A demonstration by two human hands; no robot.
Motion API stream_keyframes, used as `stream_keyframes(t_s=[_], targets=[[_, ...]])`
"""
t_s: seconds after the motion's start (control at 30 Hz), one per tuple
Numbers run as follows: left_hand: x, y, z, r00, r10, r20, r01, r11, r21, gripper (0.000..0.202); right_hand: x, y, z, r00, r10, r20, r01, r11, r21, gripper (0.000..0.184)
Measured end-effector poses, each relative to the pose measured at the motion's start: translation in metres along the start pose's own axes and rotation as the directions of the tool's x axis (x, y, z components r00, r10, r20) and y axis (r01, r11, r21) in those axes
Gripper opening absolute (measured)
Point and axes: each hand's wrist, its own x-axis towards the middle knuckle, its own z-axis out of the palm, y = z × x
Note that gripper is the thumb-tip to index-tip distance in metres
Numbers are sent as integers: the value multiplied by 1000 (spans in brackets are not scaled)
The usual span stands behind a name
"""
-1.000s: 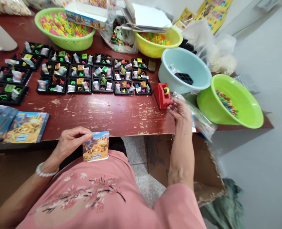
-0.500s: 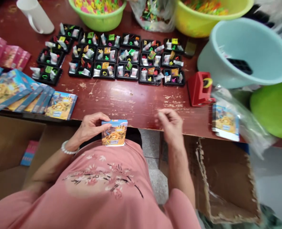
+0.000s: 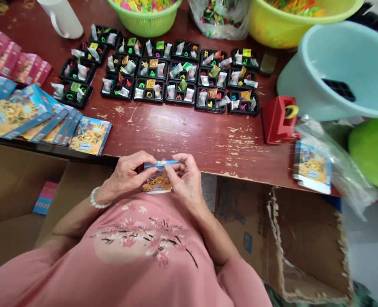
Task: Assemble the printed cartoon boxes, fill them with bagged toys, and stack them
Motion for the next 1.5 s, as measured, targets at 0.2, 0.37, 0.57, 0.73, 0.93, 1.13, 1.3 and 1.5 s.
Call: stream_keyframes(t_s=[0.2, 0.37, 0.57, 0.73, 0.93, 1.13, 1.3, 1.5], targets=[[2, 6, 4, 983, 69, 169, -97, 982, 160, 32, -4, 1, 3, 999, -21, -33, 19, 997, -71, 49], [8, 9, 2, 965, -42, 260, -22, 971, 236, 31, -4, 4, 4, 999, 11, -30, -11, 1000, -8, 47], [17, 0, -2, 954, -50, 295, 43, 999, 30, 23, -3, 10, 3, 1000, 12, -9, -13, 994, -109, 36], [20, -4, -5, 944, -94, 316, 105, 994, -20, 24, 7, 21, -8, 993, -113, -11, 96, 882, -462, 42], [24, 1, -38, 989, -122, 87, 130, 986, -100, 28, 17, 23, -31, 955, -198, 220, 295, 707, -643, 47], [27, -43, -53, 978, -125, -166, 114, 991, -74, 30, 42, 8, -30, 778, -593, 207, 535, 454, -712, 31], [17, -56, -37, 999, -13, -41, 25, 952, 306, 51, 69, 18, -30, 642, -531, 553, 611, -81, -788, 37], [24, -50, 9, 947, -172, 271, -14, 822, 570, 101, 73, -5, -50, 572, -205, 794, 722, -333, -606, 44]])
